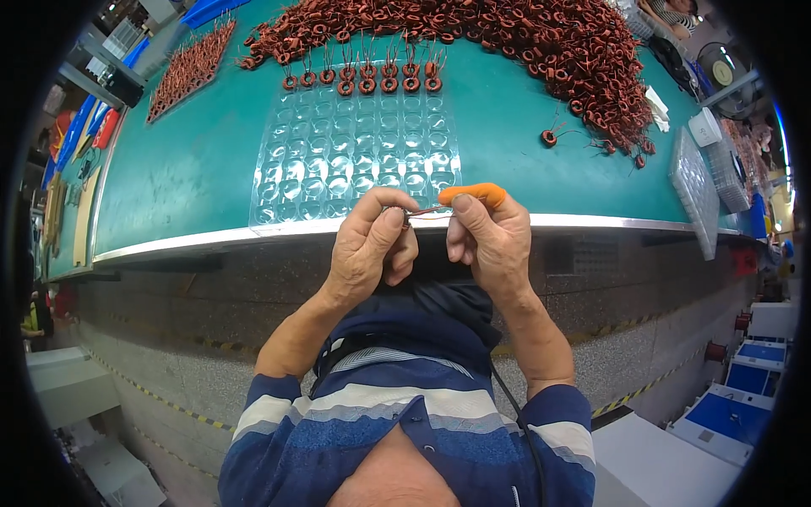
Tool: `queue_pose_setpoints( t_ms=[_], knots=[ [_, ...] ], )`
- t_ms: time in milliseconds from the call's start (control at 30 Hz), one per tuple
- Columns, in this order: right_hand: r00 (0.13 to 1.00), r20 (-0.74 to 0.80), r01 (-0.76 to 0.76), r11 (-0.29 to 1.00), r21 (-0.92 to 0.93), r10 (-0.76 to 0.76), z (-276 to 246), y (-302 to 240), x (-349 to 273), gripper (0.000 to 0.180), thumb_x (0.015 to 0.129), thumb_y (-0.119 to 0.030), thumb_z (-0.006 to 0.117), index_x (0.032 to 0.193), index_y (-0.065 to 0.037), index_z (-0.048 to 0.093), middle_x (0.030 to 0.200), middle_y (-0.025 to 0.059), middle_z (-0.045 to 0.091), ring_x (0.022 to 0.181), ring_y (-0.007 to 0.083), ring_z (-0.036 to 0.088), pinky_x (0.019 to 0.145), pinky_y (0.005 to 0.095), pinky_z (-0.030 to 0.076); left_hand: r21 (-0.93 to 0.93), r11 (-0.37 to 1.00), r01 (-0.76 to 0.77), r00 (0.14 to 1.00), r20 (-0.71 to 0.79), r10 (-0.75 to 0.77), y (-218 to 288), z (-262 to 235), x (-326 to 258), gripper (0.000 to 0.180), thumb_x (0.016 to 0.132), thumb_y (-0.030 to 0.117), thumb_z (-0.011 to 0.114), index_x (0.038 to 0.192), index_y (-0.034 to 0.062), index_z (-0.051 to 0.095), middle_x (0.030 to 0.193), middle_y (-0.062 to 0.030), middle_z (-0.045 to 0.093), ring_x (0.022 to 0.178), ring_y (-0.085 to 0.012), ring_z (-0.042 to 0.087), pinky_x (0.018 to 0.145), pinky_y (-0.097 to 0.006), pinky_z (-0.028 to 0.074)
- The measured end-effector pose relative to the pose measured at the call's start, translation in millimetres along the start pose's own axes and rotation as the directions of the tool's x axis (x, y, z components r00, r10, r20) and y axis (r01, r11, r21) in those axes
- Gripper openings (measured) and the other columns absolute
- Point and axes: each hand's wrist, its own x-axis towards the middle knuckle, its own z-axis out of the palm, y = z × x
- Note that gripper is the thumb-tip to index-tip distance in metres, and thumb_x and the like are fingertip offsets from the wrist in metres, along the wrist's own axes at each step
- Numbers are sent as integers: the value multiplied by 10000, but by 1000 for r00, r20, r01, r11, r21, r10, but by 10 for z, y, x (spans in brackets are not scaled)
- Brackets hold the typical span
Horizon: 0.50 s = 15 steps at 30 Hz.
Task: Assembling and processing small electronic coil components at a manufacturing workstation.
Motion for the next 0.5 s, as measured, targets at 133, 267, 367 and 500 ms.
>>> queue_pose_setpoints(
  t_ms=[133, 267, 367, 500],
  knots=[
    [994, -55, 101, 990, 93, -96, 216, 5, 17, 293, 920, -209, 643, 1079, 34, 603, 668, 41, 588, 491, 76, 517, 439, 173, 378, -51, 999, -1, 999, -41, -1, -29, -42, -3, 213, 1032, 264, 411, 1116, 73, 454, 579, -4, 420, 445, -77, 393, 397, -201, 314],
    [996, -83, 40, 996, -82, -46, 26, 97, -49, 305, 916, -244, 653, 1037, 31, 600, 671, 38, 589, 502, 59, 508, 440, 163, 355, -41, 999, -16, 998, -60, 13, -28, -25, 5, 218, 1034, 276, 401, 1113, 80, 452, 582, -9, 437, 449, -81, 409, 402, -194, 322],
    [991, -133, -2, 988, -156, -19, 32, 95, -137, 286, 926, -274, 639, 950, 11, 632, 641, 36, 596, 478, 50, 496, 421, 160, 339, 28, 997, -65, 994, -83, 67, -82, -76, 15, 204, 1035, 259, 404, 1113, 77, 450, 596, -10, 462, 469, -69, 420, 418, -204, 324],
    [995, -16, -99, 979, -180, 97, 166, 4, -140, 283, 933, -287, 627, 897, -8, 653, 642, 33, 607, 481, 51, 525, 410, 161, 350, 560, 793, -240, 961, 24, 274, -37, -106, 66, 185, 989, 189, 507, 1112, 58, 464, 679, -88, 562, 565, -219, 571, 513, -302, 439]
  ],
)
